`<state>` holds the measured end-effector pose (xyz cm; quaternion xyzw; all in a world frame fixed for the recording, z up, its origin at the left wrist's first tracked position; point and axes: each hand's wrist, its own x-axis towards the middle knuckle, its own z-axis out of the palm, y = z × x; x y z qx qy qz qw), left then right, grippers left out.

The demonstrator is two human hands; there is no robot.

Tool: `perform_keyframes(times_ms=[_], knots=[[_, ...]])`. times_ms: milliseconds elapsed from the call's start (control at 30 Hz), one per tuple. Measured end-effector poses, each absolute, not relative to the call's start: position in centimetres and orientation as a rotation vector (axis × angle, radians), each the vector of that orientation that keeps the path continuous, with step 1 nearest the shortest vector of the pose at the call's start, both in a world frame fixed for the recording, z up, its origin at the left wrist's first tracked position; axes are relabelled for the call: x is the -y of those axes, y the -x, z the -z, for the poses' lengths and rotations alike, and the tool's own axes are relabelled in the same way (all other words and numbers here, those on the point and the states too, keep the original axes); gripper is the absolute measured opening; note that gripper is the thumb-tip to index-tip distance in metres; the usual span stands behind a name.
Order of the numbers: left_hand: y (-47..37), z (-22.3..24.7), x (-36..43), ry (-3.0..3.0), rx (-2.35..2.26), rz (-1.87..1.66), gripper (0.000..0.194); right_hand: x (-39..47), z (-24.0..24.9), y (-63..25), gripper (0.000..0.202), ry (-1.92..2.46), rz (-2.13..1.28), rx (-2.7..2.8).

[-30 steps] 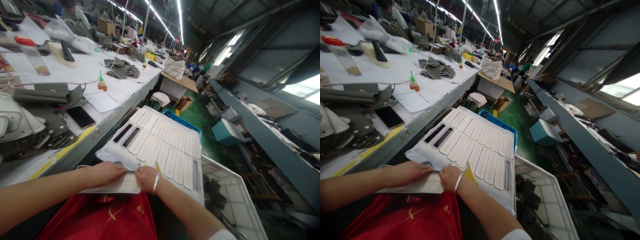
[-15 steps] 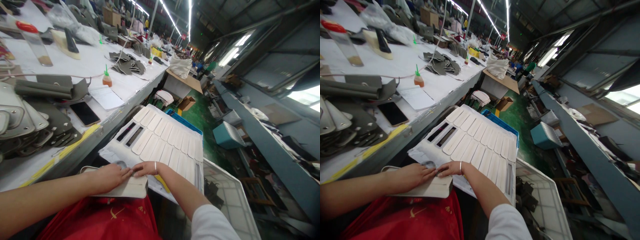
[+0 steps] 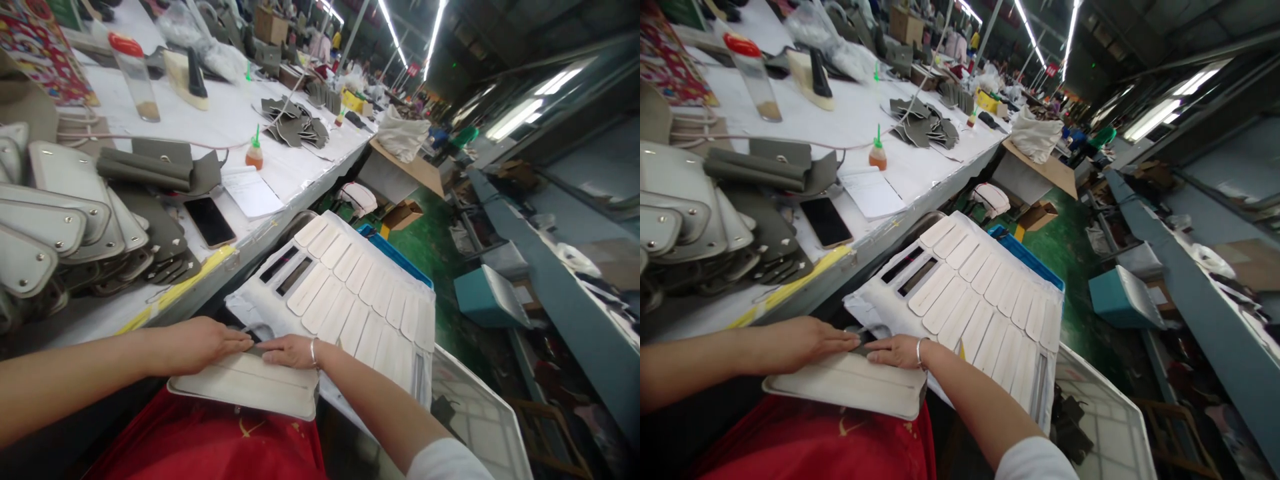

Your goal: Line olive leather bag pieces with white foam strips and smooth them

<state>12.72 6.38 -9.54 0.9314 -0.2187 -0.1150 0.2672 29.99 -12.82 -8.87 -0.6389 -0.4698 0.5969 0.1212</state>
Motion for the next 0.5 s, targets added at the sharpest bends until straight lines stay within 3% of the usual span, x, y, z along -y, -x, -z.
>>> perform_keyframes(times_ms=[200,500], knots=[[-13.3,9.0,-6.3,-2.520,0.616,0.285,0.062,10.9,9.6,-28.6,0.038,1.751,-1.664,1.454],[-9.4,8.1,-9.0,-2.614,0.439,0.323,0.050,7.5,10.1,-26.4,0.044,1.803,-1.541,1.607]])
